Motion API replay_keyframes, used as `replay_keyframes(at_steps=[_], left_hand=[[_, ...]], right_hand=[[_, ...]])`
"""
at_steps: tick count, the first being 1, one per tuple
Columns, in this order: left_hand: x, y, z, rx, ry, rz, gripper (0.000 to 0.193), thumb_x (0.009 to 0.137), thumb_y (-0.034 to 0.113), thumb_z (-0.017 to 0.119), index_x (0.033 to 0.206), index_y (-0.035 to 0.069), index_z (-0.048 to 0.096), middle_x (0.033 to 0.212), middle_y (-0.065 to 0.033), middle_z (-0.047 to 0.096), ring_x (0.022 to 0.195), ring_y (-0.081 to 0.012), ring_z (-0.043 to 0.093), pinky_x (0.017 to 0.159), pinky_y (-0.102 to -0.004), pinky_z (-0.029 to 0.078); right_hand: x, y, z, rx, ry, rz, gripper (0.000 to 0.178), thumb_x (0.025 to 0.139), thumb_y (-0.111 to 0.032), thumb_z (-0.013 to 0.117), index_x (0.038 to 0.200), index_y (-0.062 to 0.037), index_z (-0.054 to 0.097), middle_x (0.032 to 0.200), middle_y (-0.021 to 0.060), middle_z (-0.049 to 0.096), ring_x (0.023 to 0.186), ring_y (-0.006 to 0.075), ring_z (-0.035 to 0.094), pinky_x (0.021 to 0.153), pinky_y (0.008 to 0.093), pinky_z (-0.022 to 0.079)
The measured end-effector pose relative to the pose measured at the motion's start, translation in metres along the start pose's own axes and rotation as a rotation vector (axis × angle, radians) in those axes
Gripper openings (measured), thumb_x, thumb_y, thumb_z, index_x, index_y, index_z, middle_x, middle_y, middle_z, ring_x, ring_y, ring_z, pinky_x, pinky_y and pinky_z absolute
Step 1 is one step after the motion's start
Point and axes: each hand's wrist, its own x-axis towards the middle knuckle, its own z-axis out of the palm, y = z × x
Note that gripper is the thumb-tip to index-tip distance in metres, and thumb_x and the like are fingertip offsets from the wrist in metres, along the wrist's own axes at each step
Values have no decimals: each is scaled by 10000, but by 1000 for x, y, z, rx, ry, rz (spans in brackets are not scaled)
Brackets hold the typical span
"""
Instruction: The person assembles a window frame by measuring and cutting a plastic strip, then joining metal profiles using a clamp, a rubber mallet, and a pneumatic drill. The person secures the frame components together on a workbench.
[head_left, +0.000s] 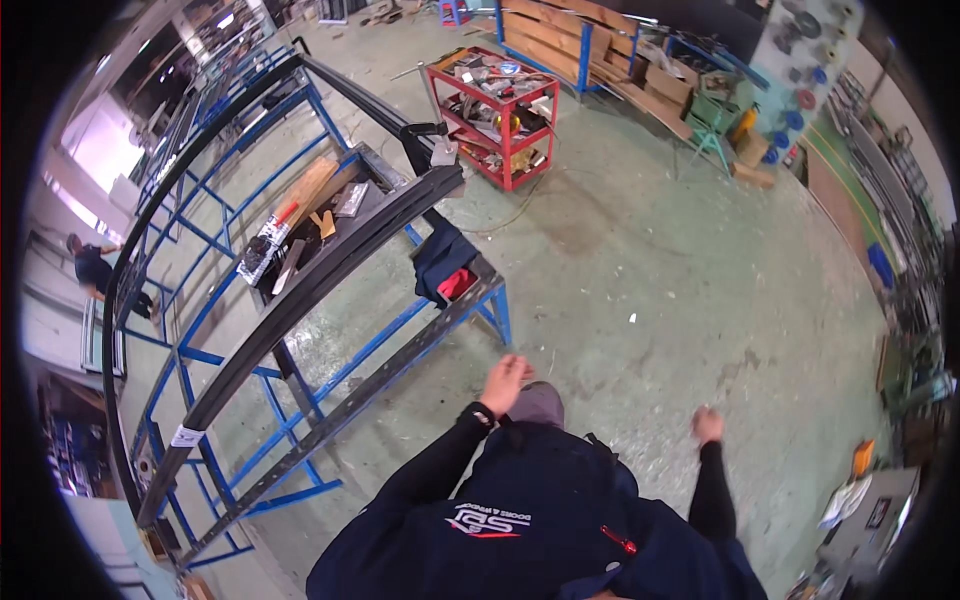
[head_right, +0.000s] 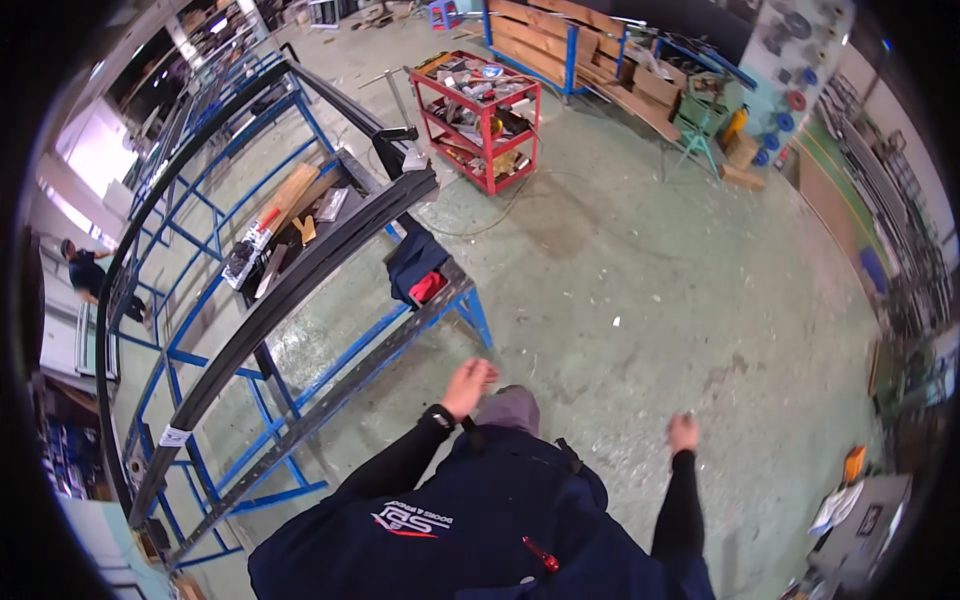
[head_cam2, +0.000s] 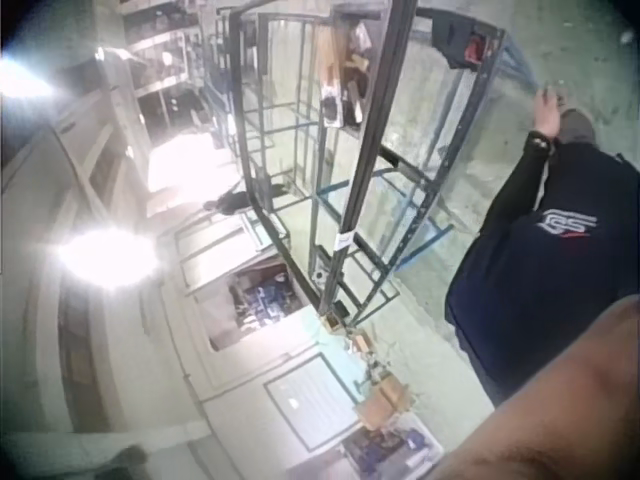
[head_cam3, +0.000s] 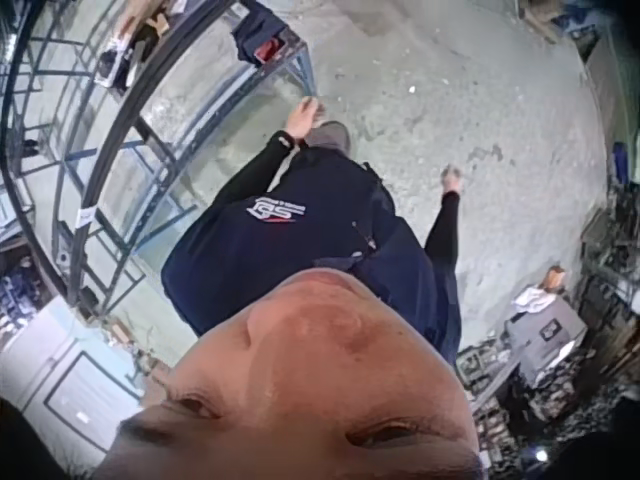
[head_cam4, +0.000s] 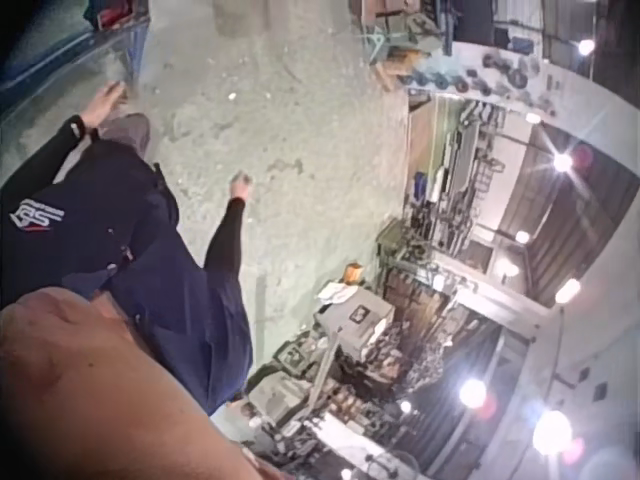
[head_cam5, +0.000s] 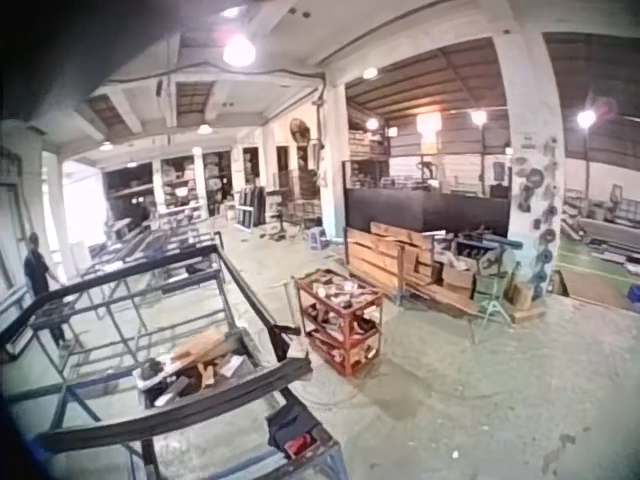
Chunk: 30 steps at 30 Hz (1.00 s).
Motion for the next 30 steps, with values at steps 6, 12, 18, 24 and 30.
replay_keyframes(at_steps=[6,12,18,24,30], left_hand=[[129,68,-55,-191,429,186,370,1044,394,450,1031,52,593,988,-85,688,887,-178,663,778,-310,516],[256,243,-84,-377,794,497,325,1034,329,478,1169,40,538,1050,-97,677,907,-183,655,777,-311,515],[359,284,-206,412,1065,595,797,790,131,745,1440,-11,305,1423,-243,420,1335,-324,419,1107,-400,349],[431,304,-242,494,952,161,663,773,138,760,1345,4,453,1394,-198,502,1291,-318,492,1066,-414,405],[463,288,-246,469,1225,254,554,809,182,720,1277,27,466,1242,-195,567,1152,-348,555,964,-432,441]], right_hand=[[258,-382,-52,704,61,-193,333,966,-352,593,1127,-61,594,995,42,657,882,144,620,741,304,488],[239,-673,46,618,-533,-633,396,982,-275,601,1265,-3,552,1130,85,655,967,145,628,825,287,498],[126,-948,140,408,-766,-1702,788,857,-484,690,1365,74,462,1362,271,515,1284,355,507,1087,392,392],[61,-1063,191,-494,-917,-1931,516,896,-476,581,1092,-11,690,1055,215,692,1011,356,670,876,434,530],[43,-1044,239,-209,-552,-2160,282,867,-330,644,830,-57,703,800,102,710,780,291,708,667,409,550]])
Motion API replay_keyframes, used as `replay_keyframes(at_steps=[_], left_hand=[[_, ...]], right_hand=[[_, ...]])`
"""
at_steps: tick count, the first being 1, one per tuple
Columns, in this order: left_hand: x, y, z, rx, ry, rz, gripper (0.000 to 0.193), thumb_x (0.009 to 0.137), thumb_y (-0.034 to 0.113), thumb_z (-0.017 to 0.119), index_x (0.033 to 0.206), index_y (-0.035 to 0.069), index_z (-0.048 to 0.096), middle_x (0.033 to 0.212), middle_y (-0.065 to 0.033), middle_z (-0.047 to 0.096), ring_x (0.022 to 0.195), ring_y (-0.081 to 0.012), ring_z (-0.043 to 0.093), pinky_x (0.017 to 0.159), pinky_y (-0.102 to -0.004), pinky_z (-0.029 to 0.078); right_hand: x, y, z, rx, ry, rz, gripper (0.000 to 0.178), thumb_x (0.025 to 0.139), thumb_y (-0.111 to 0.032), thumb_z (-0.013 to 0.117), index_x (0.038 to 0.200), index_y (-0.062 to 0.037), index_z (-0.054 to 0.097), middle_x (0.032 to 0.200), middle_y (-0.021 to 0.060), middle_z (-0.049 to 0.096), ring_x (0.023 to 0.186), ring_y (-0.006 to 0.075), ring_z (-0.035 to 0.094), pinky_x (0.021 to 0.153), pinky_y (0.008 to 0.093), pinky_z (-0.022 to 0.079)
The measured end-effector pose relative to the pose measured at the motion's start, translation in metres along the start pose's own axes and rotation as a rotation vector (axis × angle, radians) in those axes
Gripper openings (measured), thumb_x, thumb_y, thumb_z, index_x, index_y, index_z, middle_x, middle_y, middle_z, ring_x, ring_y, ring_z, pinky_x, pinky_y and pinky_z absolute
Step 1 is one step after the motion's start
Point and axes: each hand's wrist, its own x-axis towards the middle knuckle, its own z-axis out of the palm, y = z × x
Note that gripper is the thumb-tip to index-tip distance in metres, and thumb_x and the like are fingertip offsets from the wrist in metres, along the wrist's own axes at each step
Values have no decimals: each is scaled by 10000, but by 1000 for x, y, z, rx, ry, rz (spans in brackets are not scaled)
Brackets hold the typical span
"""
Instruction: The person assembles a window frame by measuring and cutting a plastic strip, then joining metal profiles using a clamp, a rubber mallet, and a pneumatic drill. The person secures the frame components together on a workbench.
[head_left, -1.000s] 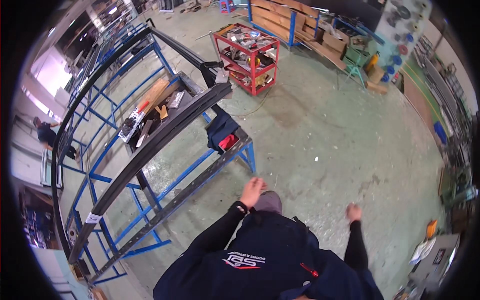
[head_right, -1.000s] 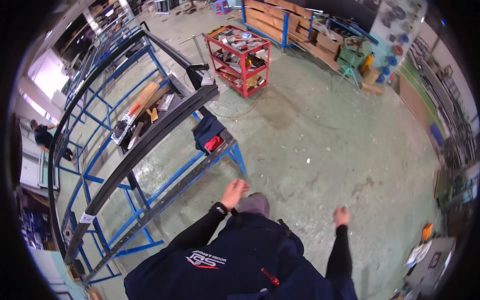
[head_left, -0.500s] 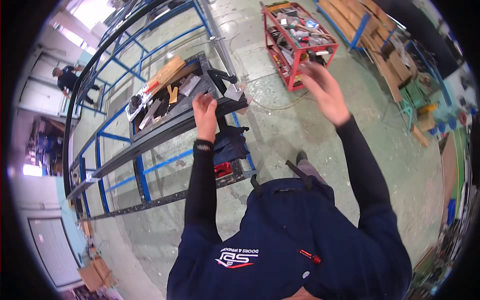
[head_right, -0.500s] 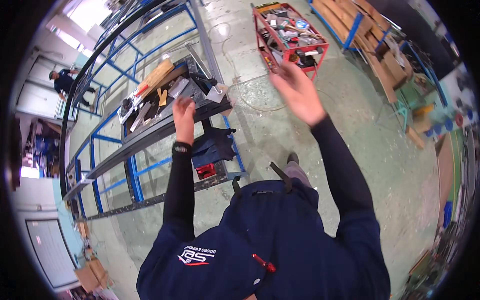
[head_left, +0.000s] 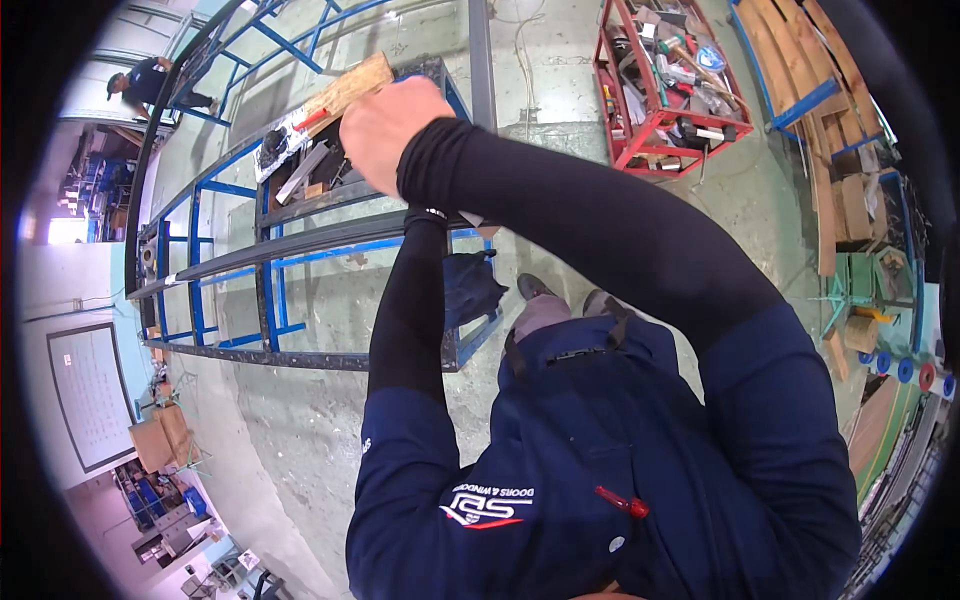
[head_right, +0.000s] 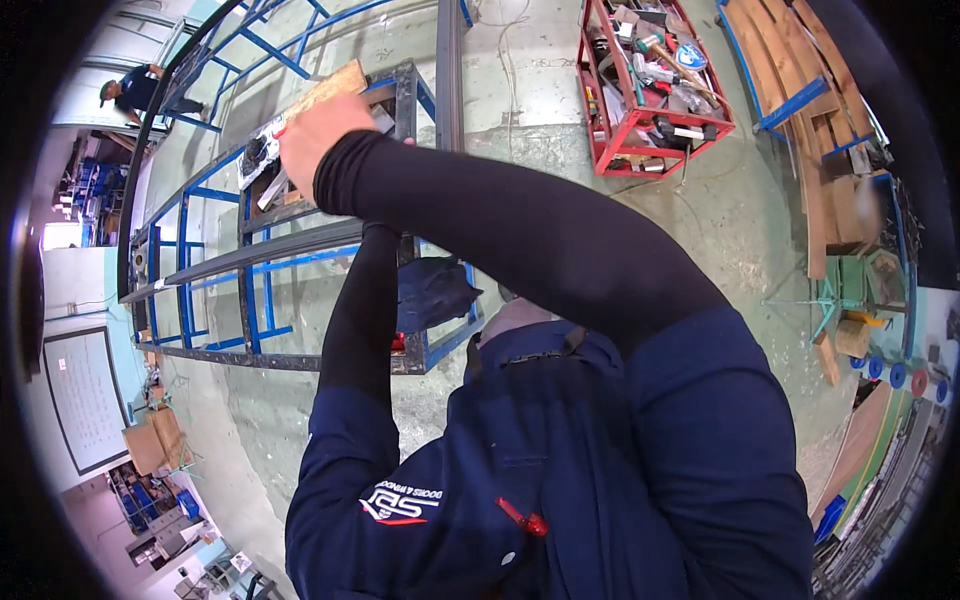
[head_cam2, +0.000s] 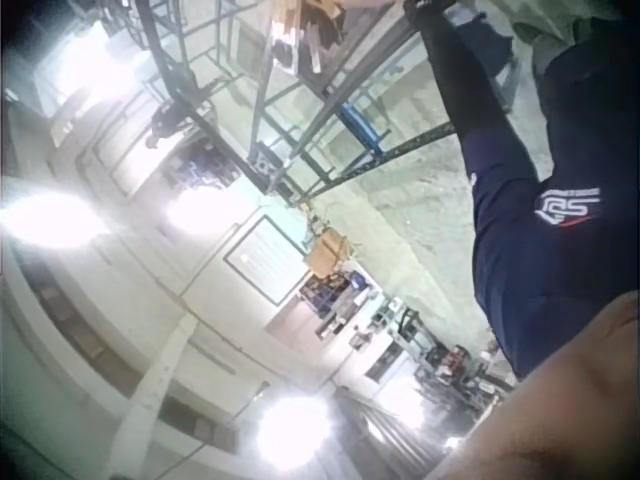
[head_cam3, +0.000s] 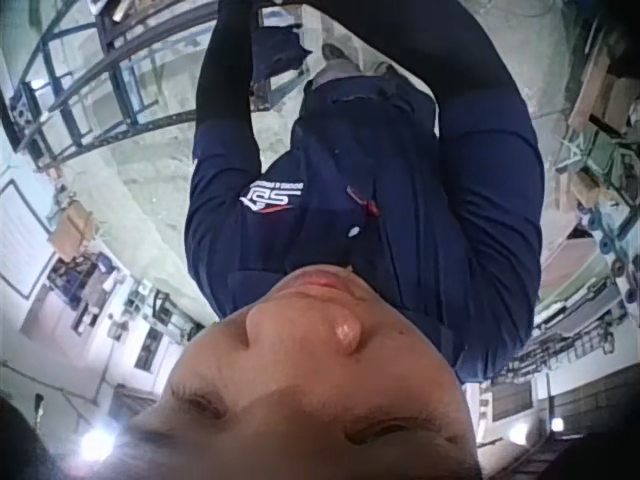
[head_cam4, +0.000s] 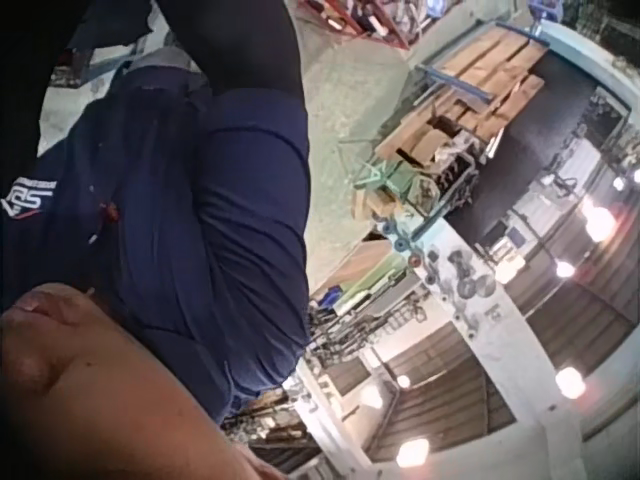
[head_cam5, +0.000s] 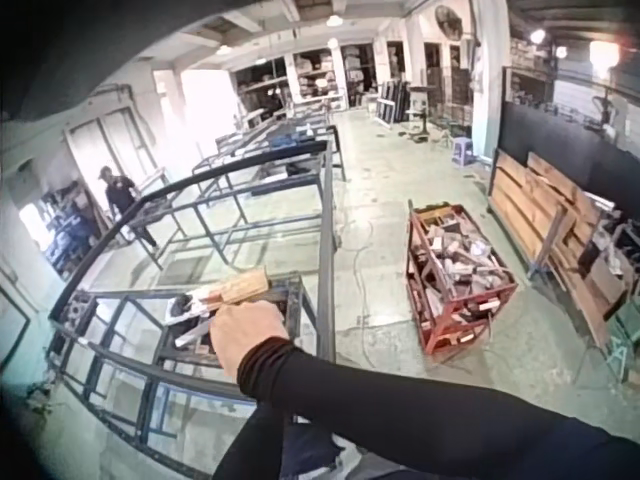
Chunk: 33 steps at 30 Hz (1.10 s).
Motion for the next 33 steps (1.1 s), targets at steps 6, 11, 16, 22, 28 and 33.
replay_keyframes(at_steps=[6,11,16,22,28,33], left_hand=[[-7,19,17,8,115,-21,482,802,197,722,1188,49,475,1076,-194,620,1007,-379,607,850,-457,476],[-6,6,-5,84,164,-135,424,795,209,724,1114,67,483,939,-192,665,886,-405,650,756,-478,504],[-3,17,-11,46,227,5,360,800,203,714,1002,84,441,748,-145,639,718,-418,652,642,-477,505],[-6,19,-4,-54,181,-30,359,779,149,733,974,100,436,720,-92,601,696,-317,659,638,-405,500],[-1,1,13,-50,265,64,325,791,98,717,985,89,456,750,-99,629,707,-281,656,623,-397,496],[-10,27,-3,-171,177,-84,374,757,108,723,1009,93,448,748,-147,633,711,-346,666,609,-447,502]], right_hand=[[-4,16,-10,20,-140,-471,375,865,-395,627,688,-67,663,714,59,683,746,251,699,686,400,532],[-21,52,-58,288,-168,-974,493,824,-485,684,586,-55,644,619,52,582,1049,227,641,1135,488,322],[-41,135,-112,77,-309,-608,351,796,-356,737,700,-25,672,869,127,680,1085,281,649,1138,543,309],[-9,112,-63,234,-521,-168,336,826,-253,693,1075,-29,660,820,166,694,932,330,684,907,413,511],[56,43,-16,470,-549,-305,403,913,-407,589,1015,-27,676,764,192,670,792,354,665,794,426,530],[-7,44,-106,200,-696,-738,514,890,-501,611,653,-49,672,696,114,666,651,300,647,930,442,473]])
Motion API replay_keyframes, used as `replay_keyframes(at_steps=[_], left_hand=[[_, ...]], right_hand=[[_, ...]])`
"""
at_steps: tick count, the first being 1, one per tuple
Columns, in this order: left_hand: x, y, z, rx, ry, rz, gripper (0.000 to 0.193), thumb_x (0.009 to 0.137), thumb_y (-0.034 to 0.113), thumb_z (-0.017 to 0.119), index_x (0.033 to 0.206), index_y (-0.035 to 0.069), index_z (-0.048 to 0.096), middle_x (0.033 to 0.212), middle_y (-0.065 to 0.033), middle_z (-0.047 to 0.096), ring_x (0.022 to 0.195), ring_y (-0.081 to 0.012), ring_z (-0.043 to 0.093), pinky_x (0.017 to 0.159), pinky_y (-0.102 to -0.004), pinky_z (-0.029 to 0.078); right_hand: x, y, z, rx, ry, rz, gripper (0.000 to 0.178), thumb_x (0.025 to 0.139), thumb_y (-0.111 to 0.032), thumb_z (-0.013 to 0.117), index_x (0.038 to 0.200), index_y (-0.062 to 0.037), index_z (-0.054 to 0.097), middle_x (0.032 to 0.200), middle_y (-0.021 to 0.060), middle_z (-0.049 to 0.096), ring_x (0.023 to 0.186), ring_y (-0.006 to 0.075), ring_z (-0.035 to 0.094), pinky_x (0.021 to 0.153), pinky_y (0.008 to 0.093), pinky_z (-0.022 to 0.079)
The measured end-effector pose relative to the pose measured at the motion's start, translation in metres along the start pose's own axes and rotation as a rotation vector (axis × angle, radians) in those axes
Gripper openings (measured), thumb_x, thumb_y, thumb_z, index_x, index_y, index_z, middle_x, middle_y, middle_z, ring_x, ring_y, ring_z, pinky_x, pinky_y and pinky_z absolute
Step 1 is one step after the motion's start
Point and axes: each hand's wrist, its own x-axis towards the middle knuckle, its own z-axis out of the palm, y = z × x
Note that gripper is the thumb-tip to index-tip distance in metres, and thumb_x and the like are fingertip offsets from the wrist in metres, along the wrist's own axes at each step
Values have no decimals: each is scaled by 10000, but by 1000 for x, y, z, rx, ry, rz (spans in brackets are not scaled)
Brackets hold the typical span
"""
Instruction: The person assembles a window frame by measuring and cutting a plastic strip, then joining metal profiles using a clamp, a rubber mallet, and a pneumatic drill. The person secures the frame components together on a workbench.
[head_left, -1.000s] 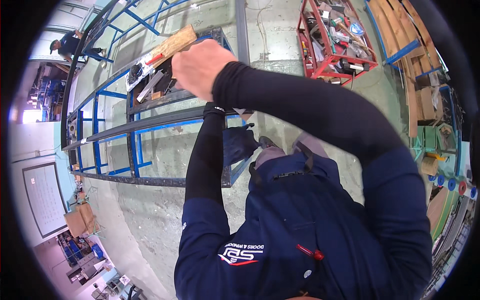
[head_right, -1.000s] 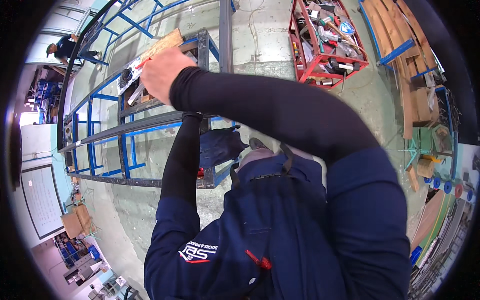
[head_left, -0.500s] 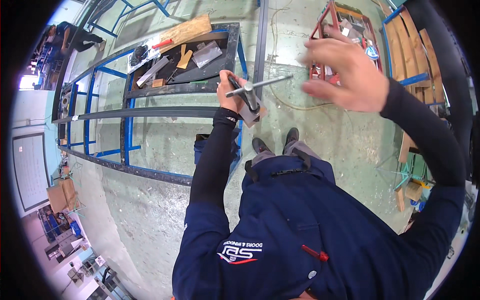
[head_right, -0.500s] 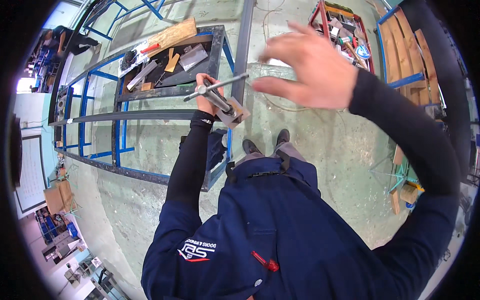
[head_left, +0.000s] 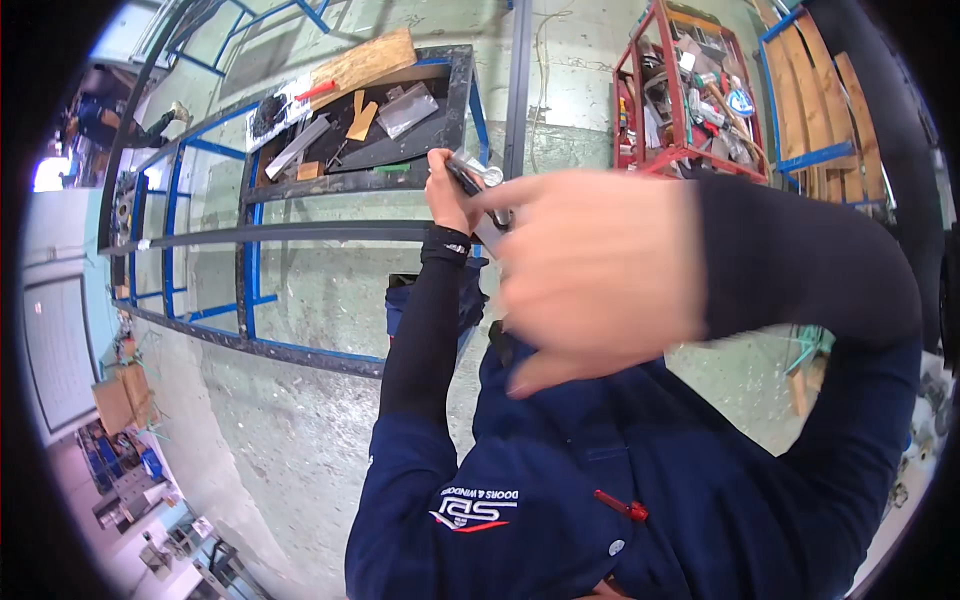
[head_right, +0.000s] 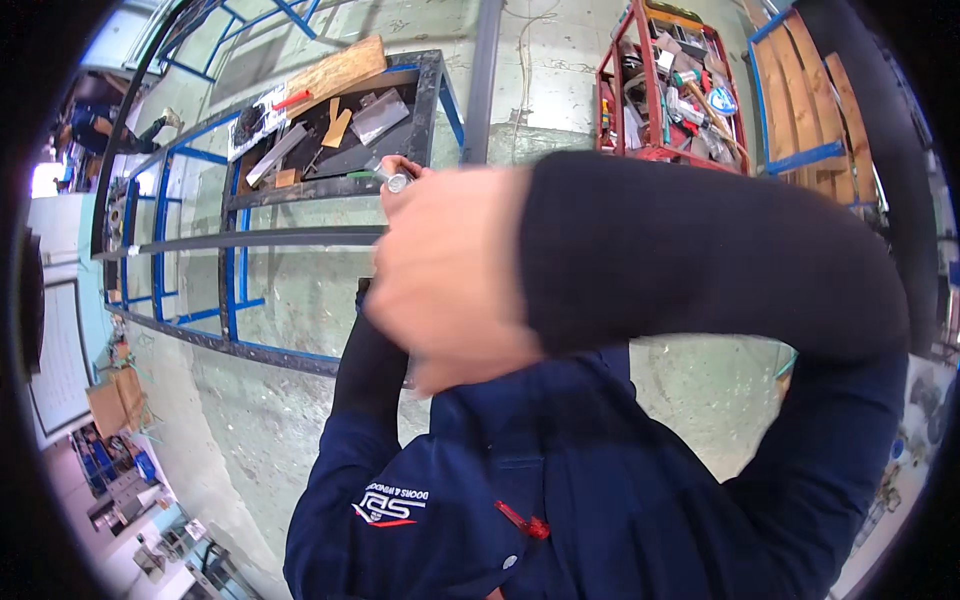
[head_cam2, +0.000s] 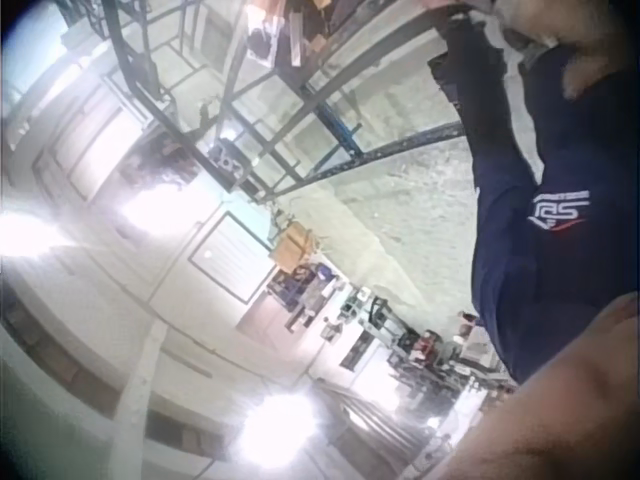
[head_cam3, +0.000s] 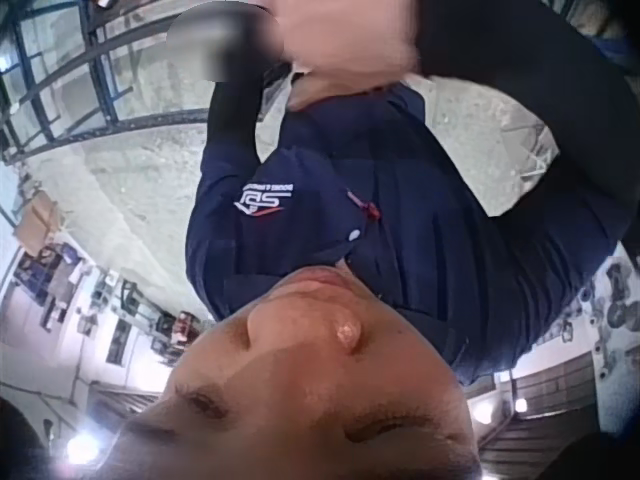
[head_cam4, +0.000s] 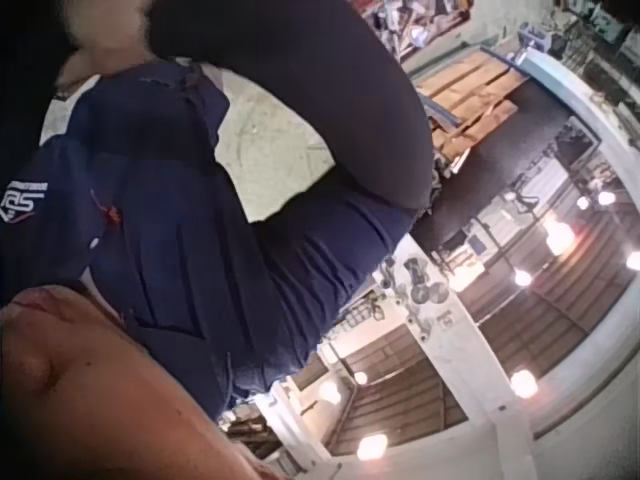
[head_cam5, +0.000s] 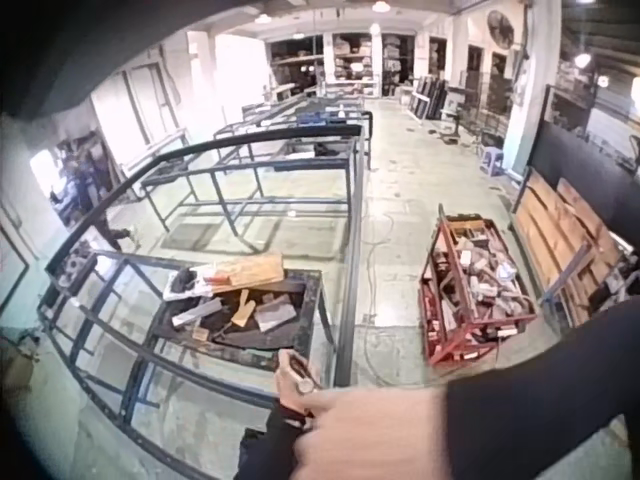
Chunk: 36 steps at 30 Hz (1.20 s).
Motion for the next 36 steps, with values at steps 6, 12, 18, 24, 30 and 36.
replay_keyframes(at_steps=[6,12,18,24,30,36], left_hand=[[6,-14,-13,176,103,53,378,777,157,711,1034,90,442,768,-157,646,751,-406,667,649,-481,513],[12,2,-2,429,-181,32,449,756,167,732,1053,49,416,840,-226,638,870,-458,642,719,-548,500],[4,14,-42,79,-82,-111,506,757,229,749,1086,30,419,927,-283,631,961,-488,607,796,-543,491],[-25,43,-93,110,-5,127,503,746,171,769,1170,-14,570,1136,-211,594,1116,-381,558,948,-459,441],[-197,-105,-31,-507,-293,-1003,465,910,137,645,1331,-18,517,1289,-166,586,963,-150,599,777,-309,493],[-187,-161,30,-1294,-82,-939,436,942,47,589,1365,63,482,1316,-60,577,1256,-234,545,1045,-402,420]], right_hand=[[-67,105,46,-305,282,650,726,781,-310,757,1373,-11,461,1182,201,598,1094,343,585,944,471,453],[55,85,217,824,913,642,540,945,-304,644,1383,-20,506,1314,246,557,1239,295,548,1020,385,442],[81,69,211,1047,892,712,438,1062,-331,421,1283,10,583,1184,130,636,1059,190,592,953,316,447],[73,68,208,1278,874,780,447,1057,-346,436,939,14,674,873,44,650,838,109,556,759,275,437],[86,80,193,1319,832,893,538,1009,-477,499,762,-10,599,717,15,507,668,95,434,593,284,352],[117,90,189,1223,862,851,500,1014,-436,511,725,-34,584,646,-17,428,633,82,396,569,287,315]])
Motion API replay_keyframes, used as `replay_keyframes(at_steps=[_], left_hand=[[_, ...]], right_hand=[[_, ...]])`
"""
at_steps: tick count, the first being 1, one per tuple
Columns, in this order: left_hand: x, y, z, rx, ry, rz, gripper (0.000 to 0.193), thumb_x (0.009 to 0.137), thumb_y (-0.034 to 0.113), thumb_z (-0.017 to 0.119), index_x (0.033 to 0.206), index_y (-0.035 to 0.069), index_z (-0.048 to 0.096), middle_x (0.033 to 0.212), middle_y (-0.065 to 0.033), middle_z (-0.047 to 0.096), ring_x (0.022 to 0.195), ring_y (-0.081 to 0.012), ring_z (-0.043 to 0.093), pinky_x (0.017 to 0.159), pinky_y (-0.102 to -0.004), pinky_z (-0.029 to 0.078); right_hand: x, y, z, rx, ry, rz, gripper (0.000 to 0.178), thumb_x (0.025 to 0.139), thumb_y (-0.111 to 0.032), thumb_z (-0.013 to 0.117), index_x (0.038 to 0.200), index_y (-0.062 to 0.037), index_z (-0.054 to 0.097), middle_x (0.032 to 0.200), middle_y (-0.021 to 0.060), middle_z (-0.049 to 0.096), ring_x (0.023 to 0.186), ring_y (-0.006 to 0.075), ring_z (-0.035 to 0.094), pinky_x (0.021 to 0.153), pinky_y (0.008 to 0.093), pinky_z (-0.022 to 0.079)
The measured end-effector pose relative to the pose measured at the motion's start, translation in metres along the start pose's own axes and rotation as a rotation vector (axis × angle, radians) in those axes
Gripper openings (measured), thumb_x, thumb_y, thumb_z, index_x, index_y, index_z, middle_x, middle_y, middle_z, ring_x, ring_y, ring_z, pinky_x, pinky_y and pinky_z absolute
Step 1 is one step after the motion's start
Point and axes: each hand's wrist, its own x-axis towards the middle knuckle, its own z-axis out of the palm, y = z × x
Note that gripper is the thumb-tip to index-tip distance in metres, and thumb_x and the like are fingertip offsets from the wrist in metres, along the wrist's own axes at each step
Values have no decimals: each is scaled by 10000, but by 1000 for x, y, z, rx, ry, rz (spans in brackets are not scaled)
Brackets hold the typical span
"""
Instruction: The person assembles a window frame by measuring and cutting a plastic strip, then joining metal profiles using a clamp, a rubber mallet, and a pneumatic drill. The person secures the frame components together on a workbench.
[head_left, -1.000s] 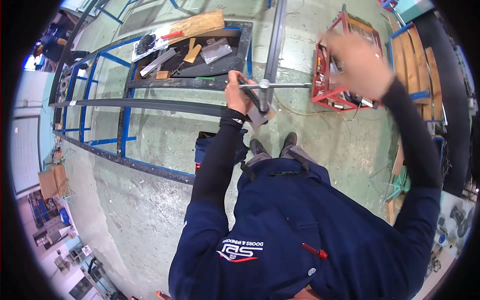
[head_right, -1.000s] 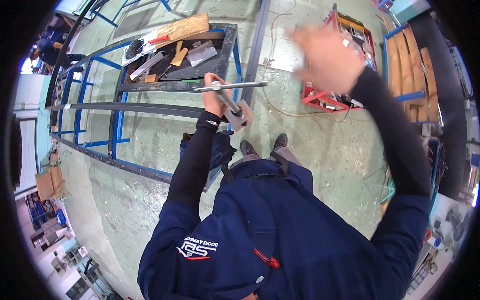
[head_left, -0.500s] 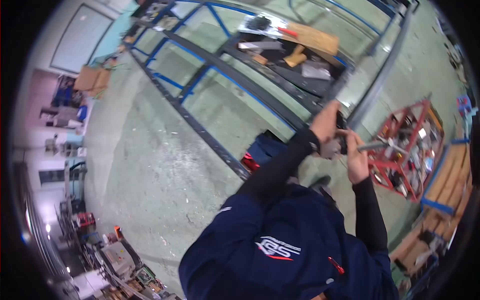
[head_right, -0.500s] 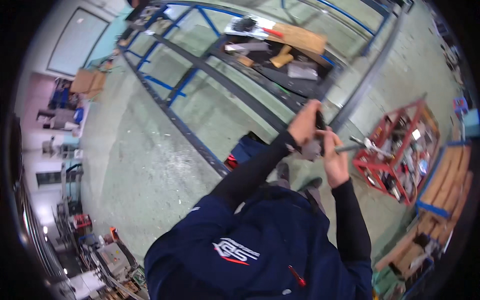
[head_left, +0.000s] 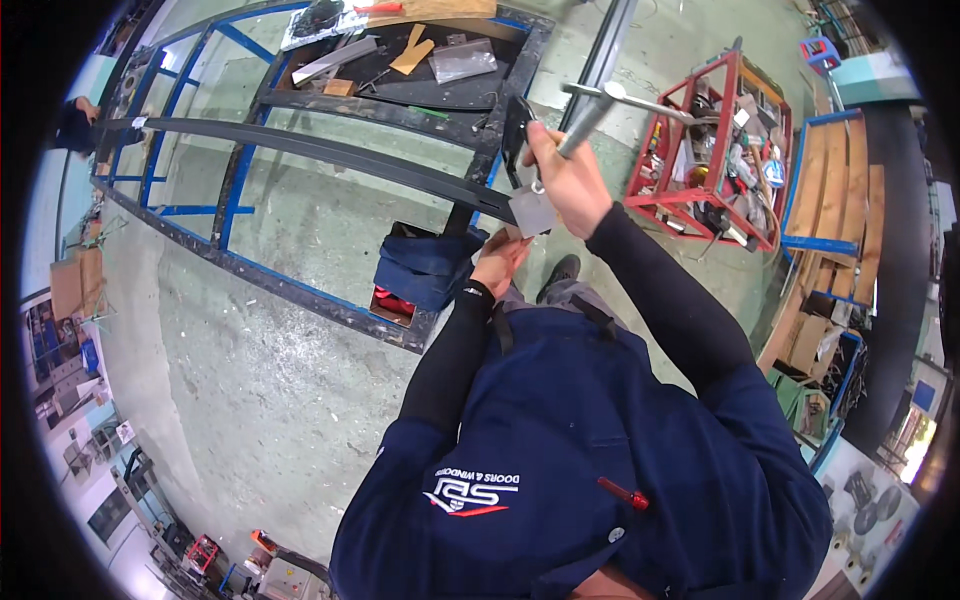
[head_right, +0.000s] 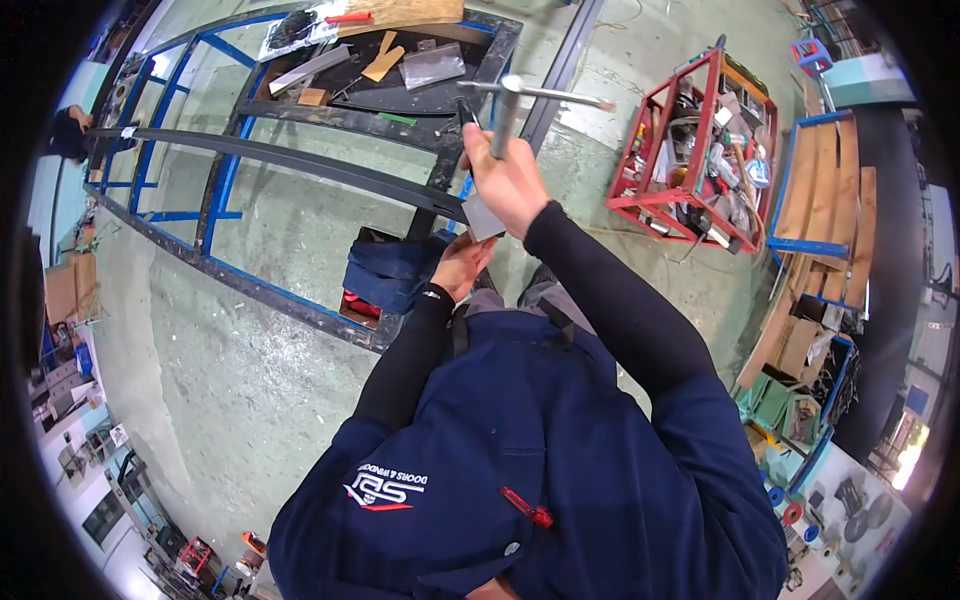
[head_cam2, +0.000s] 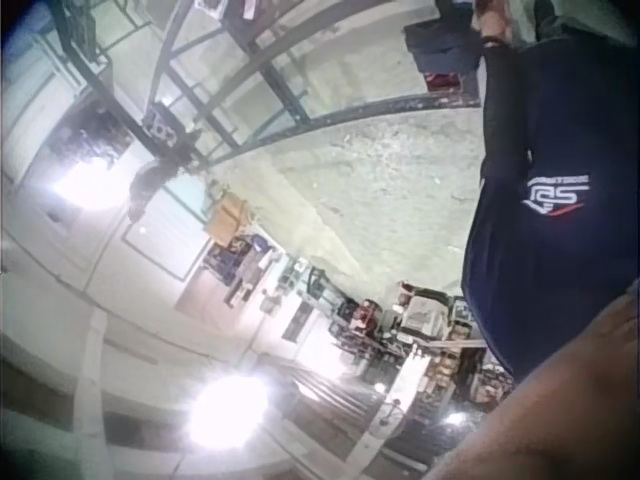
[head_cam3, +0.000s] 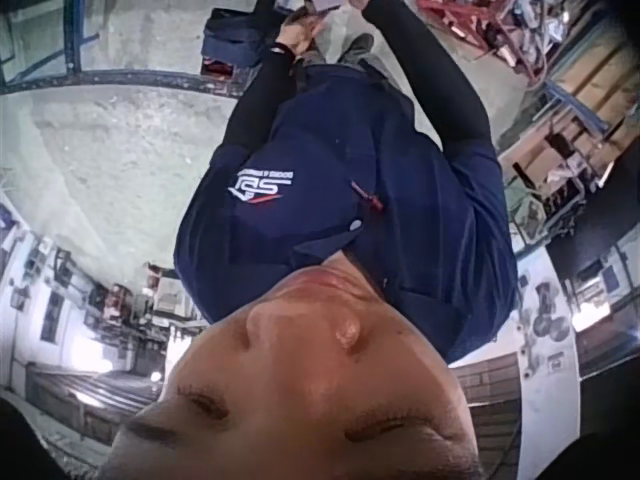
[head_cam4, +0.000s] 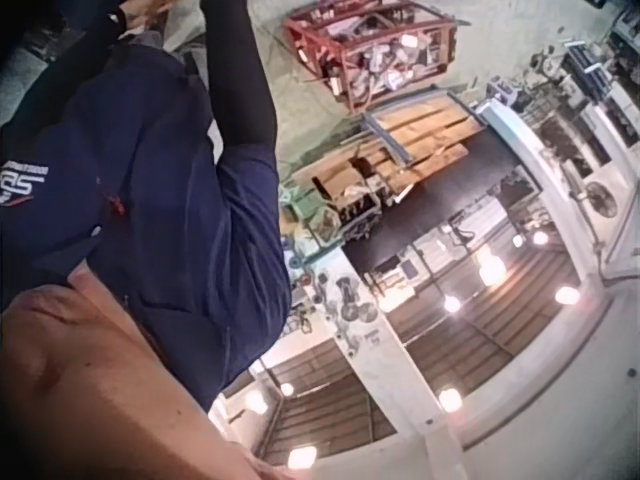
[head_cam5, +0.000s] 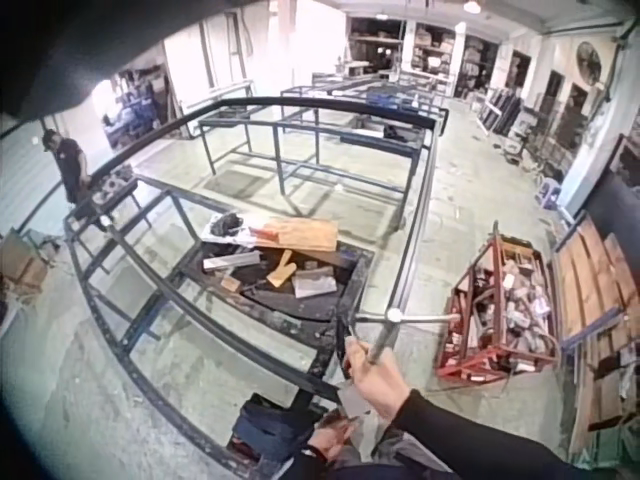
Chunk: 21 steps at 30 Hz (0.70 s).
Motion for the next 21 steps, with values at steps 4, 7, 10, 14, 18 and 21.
replay_keyframes(at_steps=[4,7,10,14,18,21], left_hand=[[4,4,31,-14,-10,14,309,992,129,565,1287,54,519,1246,-65,616,1171,-207,596,1027,-388,450],[15,-15,14,96,135,87,311,1016,180,533,1276,12,508,1215,-78,623,1111,-205,623,996,-365,477],[7,-40,-25,345,183,254,331,1009,189,535,1263,-21,507,1140,-105,640,1061,-201,630,936,-350,493],[-58,-47,-59,802,410,303,295,984,204,491,1090,-50,597,906,-102,651,776,-148,591,663,-291,477],[-171,6,-15,708,424,217,342,1048,241,417,1196,-45,532,1051,-108,640,919,-169,640,825,-318,524],[-202,59,48,521,351,195,350,1042,213,425,1277,-36,497,1184,-130,615,1098,-209,610,975,-370,485]], right_hand=[[28,14,-12,30,62,-25,485,1023,-415,505,710,-47,543,659,-24,415,639,82,354,562,290,297],[37,11,-23,40,119,-43,480,1024,-411,503,704,-54,532,669,-24,418,641,80,358,566,282,300],[48,0,-25,143,150,-91,483,1022,-415,509,698,-57,530,679,-19,444,651,79,378,577,278,320],[64,-8,-57,320,187,-232,474,1021,-411,520,707,-56,533,711,17,497,748,118,483,679,280,374],[76,-3,-80,566,165,-337,414,1048,-331,482,754,-40,511,767,46,499,867,197,580,843,344,456],[79,-5,-82,815,191,-307,402,1045,-341,486,761,-56,484,786,36,485,830,193,546,873,379,479]])
